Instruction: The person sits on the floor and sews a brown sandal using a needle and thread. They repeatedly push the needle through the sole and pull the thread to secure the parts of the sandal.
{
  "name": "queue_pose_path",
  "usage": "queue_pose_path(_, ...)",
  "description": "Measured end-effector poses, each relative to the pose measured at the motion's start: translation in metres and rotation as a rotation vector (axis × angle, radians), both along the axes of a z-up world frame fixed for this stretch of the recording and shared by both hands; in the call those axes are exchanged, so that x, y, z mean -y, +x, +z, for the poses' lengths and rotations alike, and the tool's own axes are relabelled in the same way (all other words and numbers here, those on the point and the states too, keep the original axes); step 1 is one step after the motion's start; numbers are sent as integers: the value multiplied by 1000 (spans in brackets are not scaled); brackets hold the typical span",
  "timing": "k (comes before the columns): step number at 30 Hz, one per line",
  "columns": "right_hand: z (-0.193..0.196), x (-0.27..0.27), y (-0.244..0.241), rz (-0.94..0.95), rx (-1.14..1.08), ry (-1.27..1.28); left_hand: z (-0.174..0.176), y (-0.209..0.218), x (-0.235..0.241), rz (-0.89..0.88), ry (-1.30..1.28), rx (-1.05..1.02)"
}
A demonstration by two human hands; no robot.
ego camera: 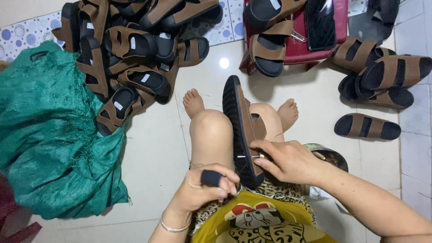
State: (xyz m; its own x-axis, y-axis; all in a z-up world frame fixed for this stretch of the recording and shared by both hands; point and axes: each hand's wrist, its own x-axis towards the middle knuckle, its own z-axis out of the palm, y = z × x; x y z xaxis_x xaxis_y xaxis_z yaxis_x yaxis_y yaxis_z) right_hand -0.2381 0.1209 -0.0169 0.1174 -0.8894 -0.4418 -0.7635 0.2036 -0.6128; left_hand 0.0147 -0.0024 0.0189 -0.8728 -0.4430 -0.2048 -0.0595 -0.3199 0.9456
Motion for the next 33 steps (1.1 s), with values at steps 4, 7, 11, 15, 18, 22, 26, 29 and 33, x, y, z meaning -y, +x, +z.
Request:
queue_pose_path(4,-3,-2,3,-11,-24,-174,-29,-10,-5,40,-129,240)
queue_pose_path(7,2,-4,5,-8,-44,-347,-41,-22,-22,-108,-568,556)
queue_pose_path(11,34,4,-12,71,-124,-122,-36,-21,-25,-104,-791,385)
queue_pose_path(15,47,-10,-71,-2,-280,521,-29,-4,4,66,-460,613)
queue_pose_path(18,34,-39,-87,-369,40,93,-35,-5,-3,196,-462,536)
queue_pose_path(22,25,-24,-38,-162,216,-97,-33,-20,-24,120,-549,392)
queue_pose_path(26,10,-10,-14,-22,121,-135,-43,-17,-38,84,-662,275)
queue_pose_path(29,9,-5,-15,20,94,-104,-56,-14,-48,131,-715,252)
queue_pose_path(33,21,-1,-14,105,-44,-17,-61,-16,-54,118,-765,255)
